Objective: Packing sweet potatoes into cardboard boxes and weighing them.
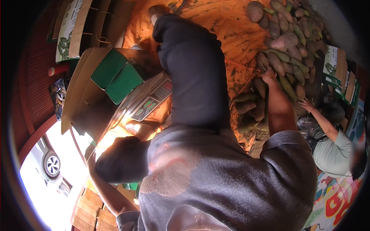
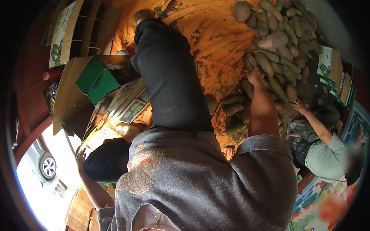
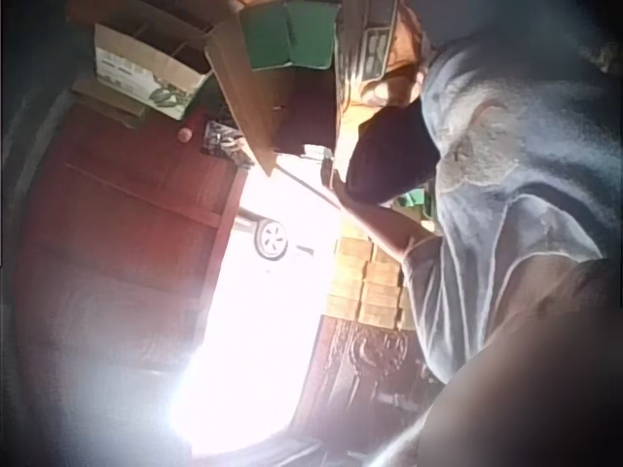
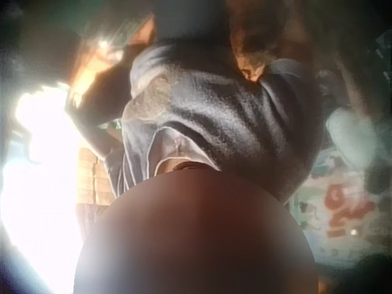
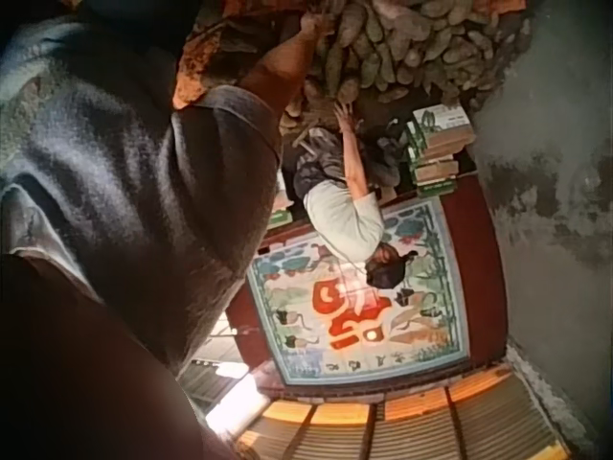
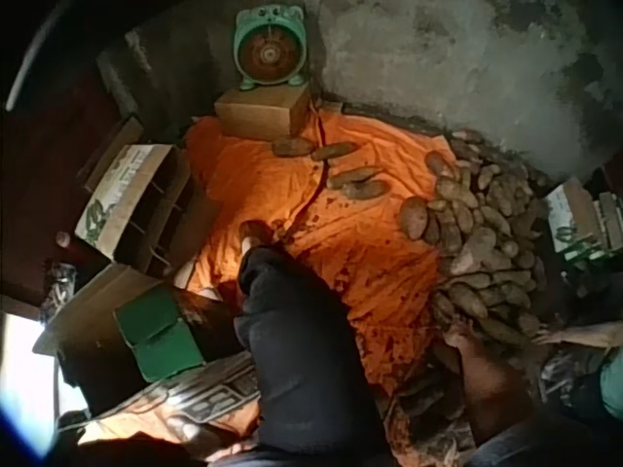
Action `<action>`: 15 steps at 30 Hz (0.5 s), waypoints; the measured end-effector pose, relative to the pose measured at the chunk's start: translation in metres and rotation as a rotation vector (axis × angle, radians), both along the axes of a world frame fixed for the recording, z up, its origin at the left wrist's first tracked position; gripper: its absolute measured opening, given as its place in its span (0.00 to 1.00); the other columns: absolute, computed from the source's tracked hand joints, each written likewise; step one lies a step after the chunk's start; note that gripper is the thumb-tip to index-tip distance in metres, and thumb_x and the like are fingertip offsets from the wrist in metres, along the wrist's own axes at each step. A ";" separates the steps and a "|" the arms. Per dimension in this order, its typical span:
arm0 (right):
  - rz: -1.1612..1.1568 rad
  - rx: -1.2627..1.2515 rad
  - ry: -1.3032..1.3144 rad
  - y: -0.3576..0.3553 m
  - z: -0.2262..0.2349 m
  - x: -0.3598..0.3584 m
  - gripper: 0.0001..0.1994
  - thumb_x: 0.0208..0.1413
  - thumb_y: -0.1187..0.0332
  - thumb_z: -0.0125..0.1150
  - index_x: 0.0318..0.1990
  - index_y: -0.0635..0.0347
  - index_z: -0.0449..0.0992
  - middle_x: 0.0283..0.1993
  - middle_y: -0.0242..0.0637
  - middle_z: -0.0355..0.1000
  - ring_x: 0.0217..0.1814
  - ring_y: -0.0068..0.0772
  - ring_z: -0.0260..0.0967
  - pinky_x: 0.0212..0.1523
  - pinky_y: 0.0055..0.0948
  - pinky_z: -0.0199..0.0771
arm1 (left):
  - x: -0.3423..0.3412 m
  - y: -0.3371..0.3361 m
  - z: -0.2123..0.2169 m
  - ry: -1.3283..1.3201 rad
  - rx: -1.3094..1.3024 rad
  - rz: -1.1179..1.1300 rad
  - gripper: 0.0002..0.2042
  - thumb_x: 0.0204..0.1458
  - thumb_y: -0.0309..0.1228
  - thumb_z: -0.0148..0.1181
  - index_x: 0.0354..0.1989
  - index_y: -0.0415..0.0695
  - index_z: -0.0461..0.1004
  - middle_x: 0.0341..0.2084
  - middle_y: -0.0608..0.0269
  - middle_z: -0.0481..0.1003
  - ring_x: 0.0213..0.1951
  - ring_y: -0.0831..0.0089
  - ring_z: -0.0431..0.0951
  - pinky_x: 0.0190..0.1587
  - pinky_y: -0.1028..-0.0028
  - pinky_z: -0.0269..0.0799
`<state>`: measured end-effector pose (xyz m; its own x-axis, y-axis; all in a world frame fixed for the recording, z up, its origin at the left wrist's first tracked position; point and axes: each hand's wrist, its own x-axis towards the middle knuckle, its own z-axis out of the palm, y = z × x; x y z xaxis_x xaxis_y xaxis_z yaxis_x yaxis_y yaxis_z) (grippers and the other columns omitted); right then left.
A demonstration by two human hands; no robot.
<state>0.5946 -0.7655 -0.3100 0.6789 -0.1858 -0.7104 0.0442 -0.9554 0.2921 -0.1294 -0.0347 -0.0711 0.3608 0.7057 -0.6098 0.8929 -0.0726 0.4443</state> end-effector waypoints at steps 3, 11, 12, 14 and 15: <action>0.034 -0.007 0.031 -0.020 0.005 -0.007 0.37 0.66 0.55 0.57 0.77 0.50 0.48 0.79 0.42 0.51 0.81 0.54 0.41 0.79 0.51 0.46 | 0.018 -0.005 -0.005 -0.014 0.005 0.037 0.16 0.65 0.32 0.55 0.58 0.39 0.76 0.50 0.59 0.80 0.53 0.71 0.78 0.56 0.69 0.72; 0.202 0.032 -0.235 -0.035 -0.006 -0.028 0.17 0.59 0.64 0.66 0.54 0.54 0.74 0.56 0.43 0.76 0.60 0.49 0.73 0.57 0.46 0.77 | 0.042 -0.015 -0.002 -0.047 0.035 0.211 0.17 0.66 0.35 0.57 0.58 0.41 0.76 0.50 0.62 0.80 0.53 0.74 0.78 0.56 0.70 0.72; 0.235 0.013 -0.298 -0.042 -0.008 -0.030 0.15 0.58 0.64 0.67 0.51 0.55 0.76 0.53 0.42 0.78 0.57 0.50 0.75 0.55 0.46 0.78 | 0.045 -0.013 -0.006 -0.062 0.033 0.231 0.17 0.66 0.35 0.57 0.59 0.41 0.76 0.49 0.62 0.80 0.53 0.74 0.78 0.56 0.70 0.72; 0.186 0.036 -0.296 -0.032 -0.002 -0.042 0.13 0.56 0.64 0.69 0.46 0.56 0.79 0.49 0.42 0.79 0.55 0.50 0.76 0.53 0.47 0.79 | 0.036 -0.016 0.007 -0.067 0.053 0.268 0.17 0.66 0.36 0.57 0.59 0.41 0.76 0.49 0.63 0.80 0.52 0.75 0.78 0.56 0.70 0.72; 0.200 0.049 -0.297 -0.028 0.002 -0.049 0.13 0.56 0.64 0.69 0.46 0.56 0.79 0.49 0.42 0.79 0.55 0.50 0.76 0.53 0.47 0.79 | 0.031 -0.017 0.010 -0.068 0.064 0.283 0.17 0.66 0.36 0.57 0.59 0.41 0.76 0.49 0.63 0.80 0.52 0.75 0.78 0.56 0.70 0.72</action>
